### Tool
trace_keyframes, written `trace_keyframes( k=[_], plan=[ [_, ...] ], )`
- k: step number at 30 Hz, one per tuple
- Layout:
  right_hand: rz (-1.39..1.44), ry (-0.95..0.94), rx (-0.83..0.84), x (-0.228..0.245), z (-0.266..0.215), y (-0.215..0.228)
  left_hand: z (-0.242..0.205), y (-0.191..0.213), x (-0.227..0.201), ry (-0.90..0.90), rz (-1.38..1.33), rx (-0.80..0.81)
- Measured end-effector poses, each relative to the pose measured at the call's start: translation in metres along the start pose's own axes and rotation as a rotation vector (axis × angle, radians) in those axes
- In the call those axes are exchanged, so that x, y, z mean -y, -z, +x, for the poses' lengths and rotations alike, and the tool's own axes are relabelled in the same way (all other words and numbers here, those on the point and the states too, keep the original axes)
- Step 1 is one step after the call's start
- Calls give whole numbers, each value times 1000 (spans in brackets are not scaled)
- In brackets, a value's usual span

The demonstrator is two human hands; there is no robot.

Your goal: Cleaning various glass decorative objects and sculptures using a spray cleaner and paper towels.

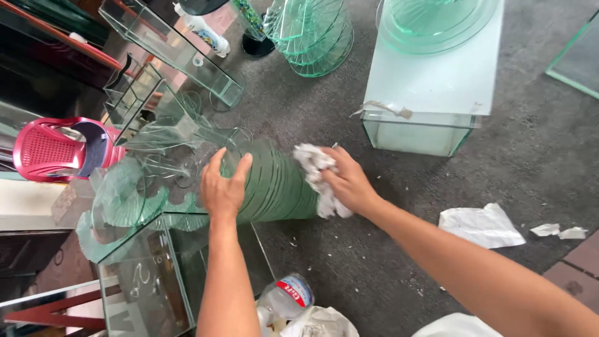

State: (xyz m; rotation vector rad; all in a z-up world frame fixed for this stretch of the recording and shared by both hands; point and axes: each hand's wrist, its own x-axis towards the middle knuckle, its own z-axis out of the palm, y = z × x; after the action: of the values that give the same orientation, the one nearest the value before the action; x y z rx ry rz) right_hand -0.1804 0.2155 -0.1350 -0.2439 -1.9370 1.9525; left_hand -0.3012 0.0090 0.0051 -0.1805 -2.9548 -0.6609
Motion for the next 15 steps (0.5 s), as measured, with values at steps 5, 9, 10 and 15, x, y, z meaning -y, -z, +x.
trace_keyframes(
  k=[5, 9, 10, 15],
  plan=[
    [-178, 137, -11, -12, 11, -56, 7, -8, 0, 105, 69, -18],
    [-174, 212, 18, 28, -29, -55, 27, -11, 3, 201, 78, -15],
    [-145, 152, 70, 43, -47, -55, 26, -16, 13, 238, 103, -4],
    [-145, 190, -112, 3, 12, -71, 17, -2, -20, 365, 103, 55]
  ],
)
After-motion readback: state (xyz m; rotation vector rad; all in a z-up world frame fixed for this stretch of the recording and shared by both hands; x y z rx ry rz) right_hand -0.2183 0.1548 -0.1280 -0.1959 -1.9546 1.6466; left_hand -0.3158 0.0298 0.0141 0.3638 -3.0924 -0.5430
